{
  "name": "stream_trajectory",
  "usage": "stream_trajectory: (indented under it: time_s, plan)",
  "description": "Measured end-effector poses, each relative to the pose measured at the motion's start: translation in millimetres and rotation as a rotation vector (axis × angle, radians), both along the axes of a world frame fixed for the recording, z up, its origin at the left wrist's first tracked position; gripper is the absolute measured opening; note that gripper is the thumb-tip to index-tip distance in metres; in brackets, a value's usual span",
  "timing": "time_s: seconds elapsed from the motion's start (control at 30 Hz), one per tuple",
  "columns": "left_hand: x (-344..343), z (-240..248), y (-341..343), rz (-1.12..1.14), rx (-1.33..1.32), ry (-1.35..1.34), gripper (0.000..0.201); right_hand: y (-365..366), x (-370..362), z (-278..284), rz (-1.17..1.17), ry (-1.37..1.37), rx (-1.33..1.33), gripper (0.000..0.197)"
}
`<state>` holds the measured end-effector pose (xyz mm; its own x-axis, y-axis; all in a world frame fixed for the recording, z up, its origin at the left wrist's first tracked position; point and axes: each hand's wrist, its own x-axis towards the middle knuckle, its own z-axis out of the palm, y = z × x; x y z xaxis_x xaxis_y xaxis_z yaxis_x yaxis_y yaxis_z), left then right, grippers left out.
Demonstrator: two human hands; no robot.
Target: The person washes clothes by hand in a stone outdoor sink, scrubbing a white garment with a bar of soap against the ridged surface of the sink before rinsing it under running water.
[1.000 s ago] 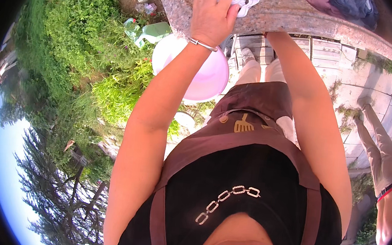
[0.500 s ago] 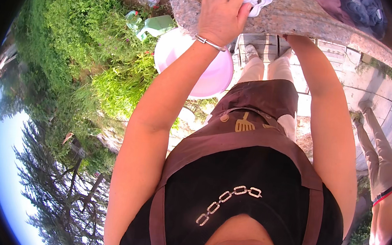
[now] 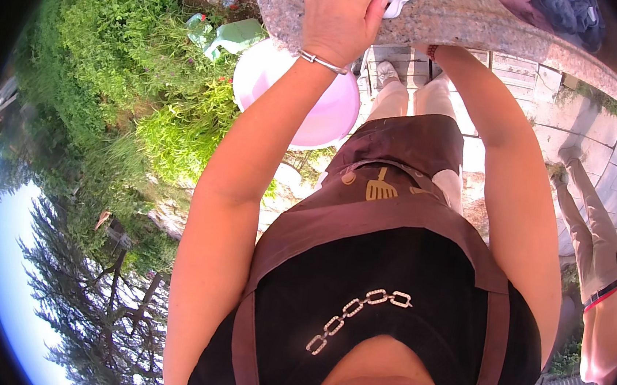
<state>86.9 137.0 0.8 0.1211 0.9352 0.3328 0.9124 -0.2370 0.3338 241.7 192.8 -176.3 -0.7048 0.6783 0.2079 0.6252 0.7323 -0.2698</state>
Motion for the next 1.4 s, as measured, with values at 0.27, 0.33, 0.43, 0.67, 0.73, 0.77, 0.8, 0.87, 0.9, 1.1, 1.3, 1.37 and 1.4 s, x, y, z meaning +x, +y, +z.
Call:
stream_trajectory:
  time_s: [0.27,0.33,0.43,0.67,0.73,0.77,0.8,0.87,0.9,1.1,1.3,1.37,1.4]
  plan:
    - [-4.4,4.4,-2.8,0.019,0.012,-0.008,0.03,-57.6,31.3,54.9,0.272,-0.373,-0.585,0.052]
    - [-5.2,-3.6,-5.1,-0.043,0.062,-0.027,0.019,-73.9,49.1,97.8,0.383,0.039,-0.408,0.06]
    - [-6.4,-13.4,-5.8,-0.144,0.097,-0.005,0.014,-76.3,57.8,189.7,0.328,0.333,-0.571,0.072]
    - [1.1,-12.2,-2.9,-0.217,0.035,-0.116,0.016,46.2,-22.3,239.4,0.139,0.208,-0.096,0.052]
    - [6.0,-10.9,-2.1,-0.212,-0.009,-0.159,0.016,65.7,-44.1,187.8,0.173,0.106,0.013,0.047]
    - [5.6,-10.2,-1.3,-0.203,0.007,-0.127,0.016,79.5,-53.8,168.3,0.193,0.059,0.065,0.045]
    - [2.6,-7.6,1.6,-0.193,0.006,-0.107,0.015,101.6,-63.0,159.3,0.187,0.041,0.076,0.044]
    - [4.8,-1.1,-5.7,-0.175,-0.025,-0.089,0.015,125.7,-69.0,147.1,0.173,-0.009,0.067,0.042]
    - [5.8,-0.5,-7.8,-0.165,-0.063,-0.084,0.017,133.6,-76.5,153.2,0.195,-0.025,0.062,0.039]
    - [8.4,2.6,-1.1,-0.135,-0.069,-0.113,0.021,207.7,-118.4,149.7,0.088,0.108,-0.002,0.034]
    - [9.2,-2.7,-12.8,-0.038,-0.063,-0.17,0.027,88.4,-56.1,180.9,0.49,0.038,-0.201,0.039]
    - [8.2,7.6,-4.1,-0.034,-0.061,-0.118,0.027,93.7,-54.5,177.0,0.569,0.062,-0.11,0.04]
    - [12.0,12.1,-4.2,-0.058,-0.071,-0.107,0.027,111.9,-60.4,165.0,0.55,0.045,-0.072,0.04]
